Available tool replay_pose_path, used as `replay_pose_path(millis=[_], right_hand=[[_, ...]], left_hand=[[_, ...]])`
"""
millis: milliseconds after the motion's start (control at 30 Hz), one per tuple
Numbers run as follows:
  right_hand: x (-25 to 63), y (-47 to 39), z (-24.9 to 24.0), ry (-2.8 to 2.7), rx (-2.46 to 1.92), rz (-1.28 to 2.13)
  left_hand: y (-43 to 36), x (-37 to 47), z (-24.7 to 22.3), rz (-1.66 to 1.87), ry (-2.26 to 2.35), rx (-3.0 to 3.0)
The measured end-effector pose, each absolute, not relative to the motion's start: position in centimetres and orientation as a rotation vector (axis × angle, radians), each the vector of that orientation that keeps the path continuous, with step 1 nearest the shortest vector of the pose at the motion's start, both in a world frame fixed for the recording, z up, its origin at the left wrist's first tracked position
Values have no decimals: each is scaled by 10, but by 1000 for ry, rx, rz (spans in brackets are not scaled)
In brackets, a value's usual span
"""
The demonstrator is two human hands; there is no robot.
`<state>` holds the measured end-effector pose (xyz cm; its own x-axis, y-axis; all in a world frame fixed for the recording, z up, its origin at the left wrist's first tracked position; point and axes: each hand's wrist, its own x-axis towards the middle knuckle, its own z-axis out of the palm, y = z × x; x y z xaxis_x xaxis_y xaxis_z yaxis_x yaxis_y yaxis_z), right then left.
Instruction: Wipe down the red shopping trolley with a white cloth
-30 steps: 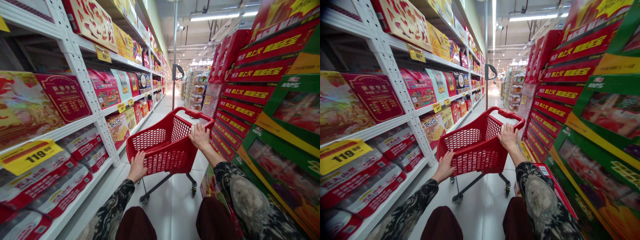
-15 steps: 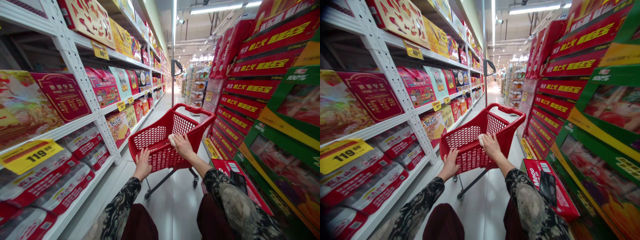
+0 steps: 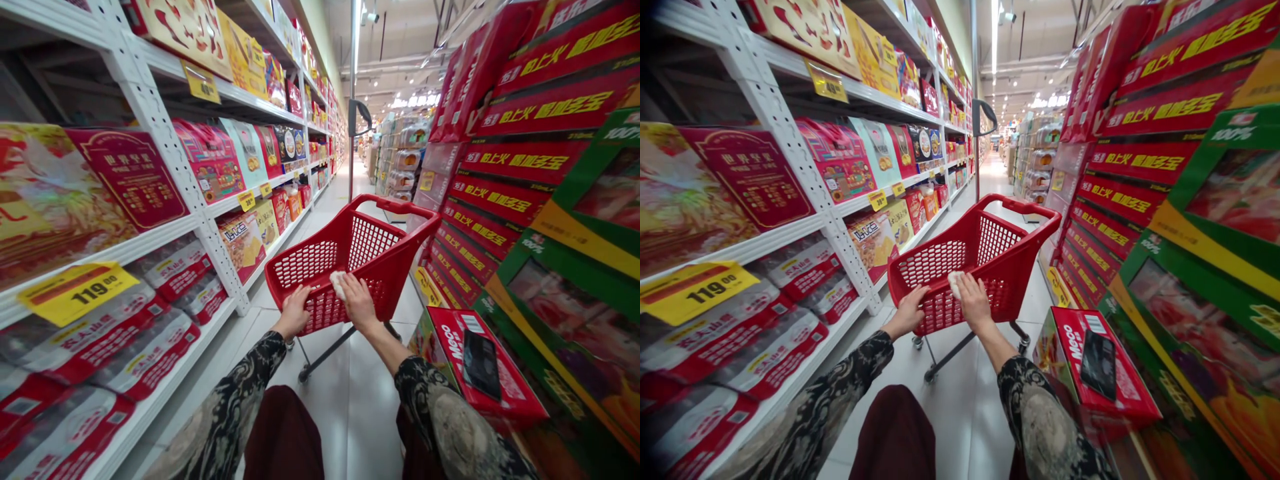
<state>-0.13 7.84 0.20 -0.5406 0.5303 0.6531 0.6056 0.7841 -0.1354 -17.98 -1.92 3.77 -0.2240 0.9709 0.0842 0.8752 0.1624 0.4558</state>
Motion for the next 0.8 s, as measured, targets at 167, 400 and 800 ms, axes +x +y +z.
replay_pose_path(millis=[167,400,800], right_hand=[[-43,27,-39,-2198,-816,-81],[-46,-2,-69,-2324,-900,94],[-15,8,-9,-1496,-1025,673]], left_hand=[[-18,-188,45,595,2136,1758],[-20,-189,49,605,2105,1726],[-40,-152,47,1325,1928,1627]])
